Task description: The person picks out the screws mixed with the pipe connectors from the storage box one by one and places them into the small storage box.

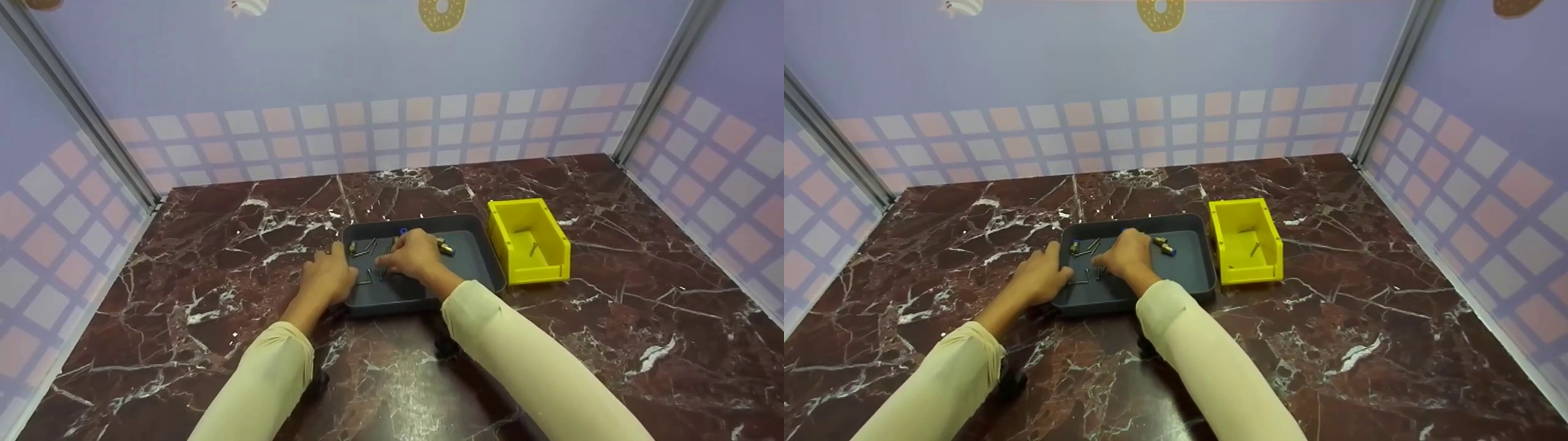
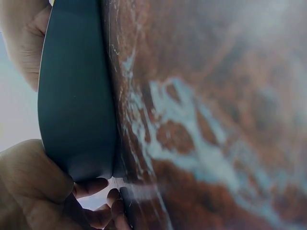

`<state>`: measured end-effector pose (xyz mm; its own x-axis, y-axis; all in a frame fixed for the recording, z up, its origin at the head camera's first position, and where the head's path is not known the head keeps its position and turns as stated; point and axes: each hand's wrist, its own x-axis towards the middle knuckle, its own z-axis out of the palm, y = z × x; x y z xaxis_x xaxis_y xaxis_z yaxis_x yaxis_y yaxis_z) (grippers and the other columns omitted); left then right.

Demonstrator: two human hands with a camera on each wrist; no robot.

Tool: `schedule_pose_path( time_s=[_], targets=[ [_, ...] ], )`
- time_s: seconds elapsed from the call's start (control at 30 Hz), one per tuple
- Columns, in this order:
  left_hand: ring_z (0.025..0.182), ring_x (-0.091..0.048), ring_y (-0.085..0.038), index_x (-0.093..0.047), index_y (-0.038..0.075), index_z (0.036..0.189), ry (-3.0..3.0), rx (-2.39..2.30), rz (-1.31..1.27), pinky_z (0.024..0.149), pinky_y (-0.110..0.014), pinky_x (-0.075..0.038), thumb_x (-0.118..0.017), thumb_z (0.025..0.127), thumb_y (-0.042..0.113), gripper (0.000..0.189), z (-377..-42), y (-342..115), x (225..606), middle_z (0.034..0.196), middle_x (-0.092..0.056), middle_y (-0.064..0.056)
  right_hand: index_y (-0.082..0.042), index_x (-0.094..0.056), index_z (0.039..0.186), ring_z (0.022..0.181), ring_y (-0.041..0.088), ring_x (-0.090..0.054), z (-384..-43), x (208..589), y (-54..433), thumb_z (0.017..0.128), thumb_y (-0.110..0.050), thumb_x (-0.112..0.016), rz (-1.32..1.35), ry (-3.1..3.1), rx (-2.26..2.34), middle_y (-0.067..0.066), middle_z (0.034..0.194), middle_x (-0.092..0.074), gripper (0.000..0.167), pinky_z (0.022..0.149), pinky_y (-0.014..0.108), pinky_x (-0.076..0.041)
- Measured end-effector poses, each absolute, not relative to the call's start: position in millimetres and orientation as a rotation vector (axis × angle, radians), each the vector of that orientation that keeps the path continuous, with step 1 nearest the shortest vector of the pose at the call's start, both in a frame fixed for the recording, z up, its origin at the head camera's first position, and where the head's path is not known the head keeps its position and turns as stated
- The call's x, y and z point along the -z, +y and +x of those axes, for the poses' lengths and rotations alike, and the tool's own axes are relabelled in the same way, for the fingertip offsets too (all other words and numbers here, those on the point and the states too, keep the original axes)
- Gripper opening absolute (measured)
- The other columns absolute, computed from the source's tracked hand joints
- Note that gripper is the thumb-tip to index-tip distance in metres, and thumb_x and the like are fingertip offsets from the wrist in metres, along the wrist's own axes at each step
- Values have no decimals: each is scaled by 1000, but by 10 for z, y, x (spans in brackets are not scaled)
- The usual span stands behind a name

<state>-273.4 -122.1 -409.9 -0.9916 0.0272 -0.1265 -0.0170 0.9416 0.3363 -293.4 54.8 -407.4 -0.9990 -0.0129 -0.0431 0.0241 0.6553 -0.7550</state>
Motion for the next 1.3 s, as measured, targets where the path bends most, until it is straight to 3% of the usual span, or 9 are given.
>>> schedule_pose_path(
  time_s=[0.1, 0.23, 0.43, 0.67, 1.07, 1.3],
  targets=[
    [127, -48, -56, -35, 3, 151, 2968, -515, 9, 109, -59, -39, -54, 99, 30, 61, -2737, -1226, 4106, 141, -47, -36, -15, -71, 58, 57, 8, -56, -2906, 4079, 501, 71, -32, -93, -76, 2908, 1163, -10, 51, -59, 31, 63, 25, -48],
    [124, -50, -55, -37, 2, 147, 2982, -516, 22, 107, -59, -40, -54, 97, 29, 59, -2734, -1235, 4108, 139, -49, -36, -13, -70, 61, 70, 15, -57, -2871, 4079, 448, 68, -26, -95, -144, 2974, 1090, -7, 60, -60, 29, 78, 35, -53],
    [124, -51, -54, -38, 3, 147, 2986, -532, 2, 107, -58, -41, -55, 98, 30, 59, -2744, -1227, 4092, 139, -50, -35, -9, -77, 73, 79, 23, -66, -2849, 4054, 425, 68, -16, -93, -166, 2997, 1055, 4, 76, -75, 18, 76, 35, -56],
    [125, -50, -55, -36, 3, 150, 2977, -510, 1, 107, -58, -41, -56, 98, 31, 61, -2739, -1216, 4101, 140, -49, -35, -8, -80, 78, 94, 29, -67, -2834, 4041, 463, 70, -16, -89, -197, 2986, 996, 6, 89, -78, 15, 86, 38, -57],
    [127, -49, -56, -35, 3, 151, 2974, -515, 0, 108, -59, -40, -54, 99, 31, 62, -2731, -1231, 4095, 141, -48, -36, -10, -79, 75, 62, 13, -64, -2858, 4057, 518, 77, -16, -80, -273, 2981, 982, 1, 66, -74, 7, 73, 32, -56],
    [127, -48, -55, -34, 4, 152, 2965, -519, -11, 110, -58, -39, -54, 100, 31, 62, -2740, -1230, 4102, 142, -47, -35, -9, -78, 79, 56, 7, -63, -2874, 4034, 548, 80, -14, -77, -201, 2889, 1098, -1, 70, -73, 6, 62, 23, -53]
  ],
)
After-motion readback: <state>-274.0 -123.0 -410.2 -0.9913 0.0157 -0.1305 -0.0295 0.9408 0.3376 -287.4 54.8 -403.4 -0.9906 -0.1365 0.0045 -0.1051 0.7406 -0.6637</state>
